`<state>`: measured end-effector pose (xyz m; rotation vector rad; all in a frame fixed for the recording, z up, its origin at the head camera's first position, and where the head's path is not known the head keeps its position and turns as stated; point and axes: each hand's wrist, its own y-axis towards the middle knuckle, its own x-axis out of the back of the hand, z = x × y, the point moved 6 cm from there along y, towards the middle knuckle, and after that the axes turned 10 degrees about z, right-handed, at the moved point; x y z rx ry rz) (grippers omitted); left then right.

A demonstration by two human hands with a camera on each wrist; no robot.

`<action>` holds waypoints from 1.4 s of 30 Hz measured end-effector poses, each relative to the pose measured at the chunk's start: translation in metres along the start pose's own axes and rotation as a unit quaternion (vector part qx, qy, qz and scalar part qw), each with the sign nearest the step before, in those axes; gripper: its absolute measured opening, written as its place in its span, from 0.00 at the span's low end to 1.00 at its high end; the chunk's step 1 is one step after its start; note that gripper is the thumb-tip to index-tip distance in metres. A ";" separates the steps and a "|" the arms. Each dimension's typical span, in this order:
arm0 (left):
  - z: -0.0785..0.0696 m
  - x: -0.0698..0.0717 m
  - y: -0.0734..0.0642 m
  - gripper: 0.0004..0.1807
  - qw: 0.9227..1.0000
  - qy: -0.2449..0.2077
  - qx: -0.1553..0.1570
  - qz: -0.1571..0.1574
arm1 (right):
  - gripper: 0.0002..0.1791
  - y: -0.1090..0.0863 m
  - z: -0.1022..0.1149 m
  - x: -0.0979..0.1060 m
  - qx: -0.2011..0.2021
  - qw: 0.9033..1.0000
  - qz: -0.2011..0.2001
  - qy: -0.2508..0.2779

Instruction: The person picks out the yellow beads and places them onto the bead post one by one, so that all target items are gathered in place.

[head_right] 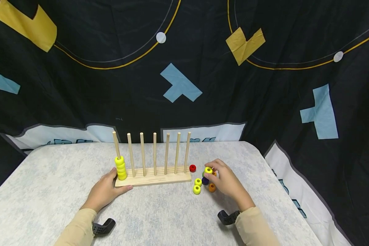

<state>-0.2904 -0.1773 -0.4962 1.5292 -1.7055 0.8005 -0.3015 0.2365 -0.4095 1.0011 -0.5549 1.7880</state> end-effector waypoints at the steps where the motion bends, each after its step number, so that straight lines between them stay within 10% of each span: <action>1: 0.000 0.000 0.000 0.57 1.000 0.000 0.000 -0.001 | 0.18 0.002 0.002 0.003 0.000 1.000 -0.005 -0.002; 25: 0.000 -0.001 0.001 0.58 1.000 -0.002 -0.006 -0.005 | 0.20 0.047 0.060 0.076 0.025 0.995 -0.091 -0.026; 42: 0.001 0.000 0.001 0.58 1.000 -0.001 -0.005 -0.006 | 0.19 0.078 0.111 0.086 0.065 0.992 -0.110 -0.024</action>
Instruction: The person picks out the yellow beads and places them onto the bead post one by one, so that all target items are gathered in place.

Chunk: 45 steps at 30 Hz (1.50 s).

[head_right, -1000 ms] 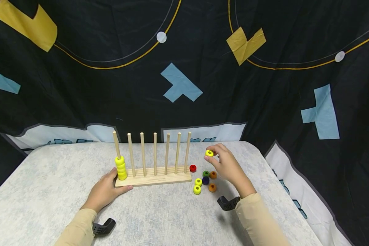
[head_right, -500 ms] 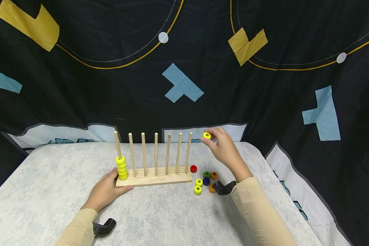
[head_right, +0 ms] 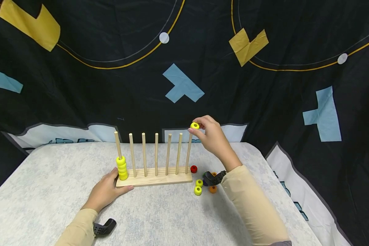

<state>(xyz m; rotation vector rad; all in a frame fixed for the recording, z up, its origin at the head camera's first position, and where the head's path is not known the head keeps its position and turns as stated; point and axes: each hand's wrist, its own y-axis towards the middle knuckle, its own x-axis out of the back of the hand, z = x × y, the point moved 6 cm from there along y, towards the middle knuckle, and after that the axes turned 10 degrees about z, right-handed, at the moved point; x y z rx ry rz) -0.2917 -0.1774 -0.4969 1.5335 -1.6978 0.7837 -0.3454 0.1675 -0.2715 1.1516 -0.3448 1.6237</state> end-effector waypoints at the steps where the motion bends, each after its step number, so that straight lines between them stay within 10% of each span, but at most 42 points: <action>1: 0.000 0.000 0.000 0.58 1.000 0.000 0.001 0.001 | 0.19 0.002 0.003 -0.001 0.003 1.000 0.002 0.001; 45: -0.004 0.002 -0.003 0.57 1.000 0.006 0.000 0.005 | 0.22 0.070 0.153 -0.106 0.147 0.985 0.088 0.007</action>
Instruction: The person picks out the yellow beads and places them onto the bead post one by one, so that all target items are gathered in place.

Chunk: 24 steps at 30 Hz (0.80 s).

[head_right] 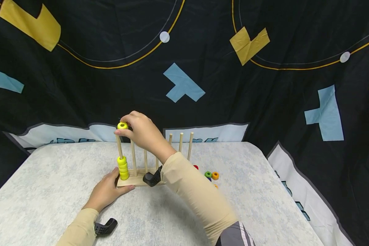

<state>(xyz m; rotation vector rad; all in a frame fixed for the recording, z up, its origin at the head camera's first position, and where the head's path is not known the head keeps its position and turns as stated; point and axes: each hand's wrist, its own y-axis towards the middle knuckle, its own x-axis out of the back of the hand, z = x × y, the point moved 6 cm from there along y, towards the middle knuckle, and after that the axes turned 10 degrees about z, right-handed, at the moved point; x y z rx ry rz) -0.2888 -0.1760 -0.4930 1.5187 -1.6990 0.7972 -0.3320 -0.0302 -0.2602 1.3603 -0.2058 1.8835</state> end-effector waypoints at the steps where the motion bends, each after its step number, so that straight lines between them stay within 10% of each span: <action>1: 0.000 0.000 0.000 0.57 1.000 -0.001 0.001 0.001 | 0.22 0.002 0.002 -0.002 0.002 1.000 0.003 -0.001; 24: 0.002 -0.001 0.000 0.57 1.000 0.004 -0.005 -0.003 | 0.25 0.011 0.007 -0.018 -0.001 0.998 0.051 -0.038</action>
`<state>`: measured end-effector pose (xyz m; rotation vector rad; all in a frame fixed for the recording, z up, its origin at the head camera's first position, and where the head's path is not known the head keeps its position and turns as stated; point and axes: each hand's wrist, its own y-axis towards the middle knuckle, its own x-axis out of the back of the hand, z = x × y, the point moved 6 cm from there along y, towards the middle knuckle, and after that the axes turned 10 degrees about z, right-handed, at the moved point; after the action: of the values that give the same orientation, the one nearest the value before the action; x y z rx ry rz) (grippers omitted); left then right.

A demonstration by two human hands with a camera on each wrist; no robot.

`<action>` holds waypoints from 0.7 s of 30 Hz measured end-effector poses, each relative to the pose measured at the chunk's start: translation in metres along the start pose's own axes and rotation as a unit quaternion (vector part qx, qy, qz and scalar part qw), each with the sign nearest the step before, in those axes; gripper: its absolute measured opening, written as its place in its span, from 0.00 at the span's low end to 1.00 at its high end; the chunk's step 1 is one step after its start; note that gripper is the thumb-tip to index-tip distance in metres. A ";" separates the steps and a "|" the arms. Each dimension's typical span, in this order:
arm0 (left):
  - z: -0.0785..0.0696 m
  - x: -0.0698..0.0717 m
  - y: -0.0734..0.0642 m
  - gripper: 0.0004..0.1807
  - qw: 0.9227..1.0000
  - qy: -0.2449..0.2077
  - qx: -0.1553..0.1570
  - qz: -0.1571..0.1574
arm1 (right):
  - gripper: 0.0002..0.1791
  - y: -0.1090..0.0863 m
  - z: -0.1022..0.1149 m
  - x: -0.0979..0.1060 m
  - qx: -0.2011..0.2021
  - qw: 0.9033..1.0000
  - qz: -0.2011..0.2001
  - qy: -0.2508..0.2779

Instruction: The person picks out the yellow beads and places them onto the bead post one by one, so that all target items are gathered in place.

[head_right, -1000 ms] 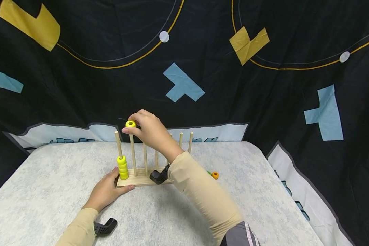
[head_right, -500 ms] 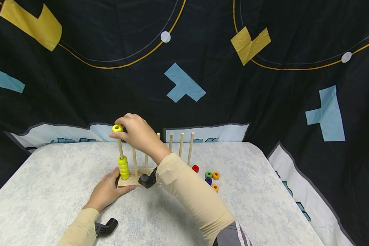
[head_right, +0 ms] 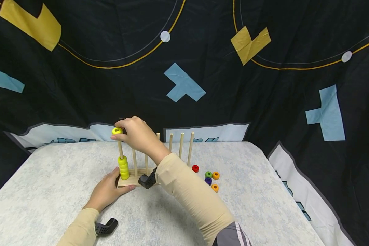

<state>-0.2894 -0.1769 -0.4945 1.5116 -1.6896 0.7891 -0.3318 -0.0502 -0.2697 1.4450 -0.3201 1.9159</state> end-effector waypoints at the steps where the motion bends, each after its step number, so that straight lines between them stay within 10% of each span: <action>1: 0.000 0.000 0.000 0.57 1.000 0.001 0.000 -0.001 | 0.25 0.000 0.000 0.000 0.000 1.000 0.001 0.001; 21: 0.002 -0.001 0.000 0.56 1.000 -0.008 -0.002 -0.005 | 0.23 -0.002 -0.005 -0.003 0.002 1.000 0.015 0.026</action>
<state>-0.2899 -0.1781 -0.4964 1.5270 -1.6928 0.7696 -0.3341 -0.0470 -0.2742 1.3982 -0.3149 1.9750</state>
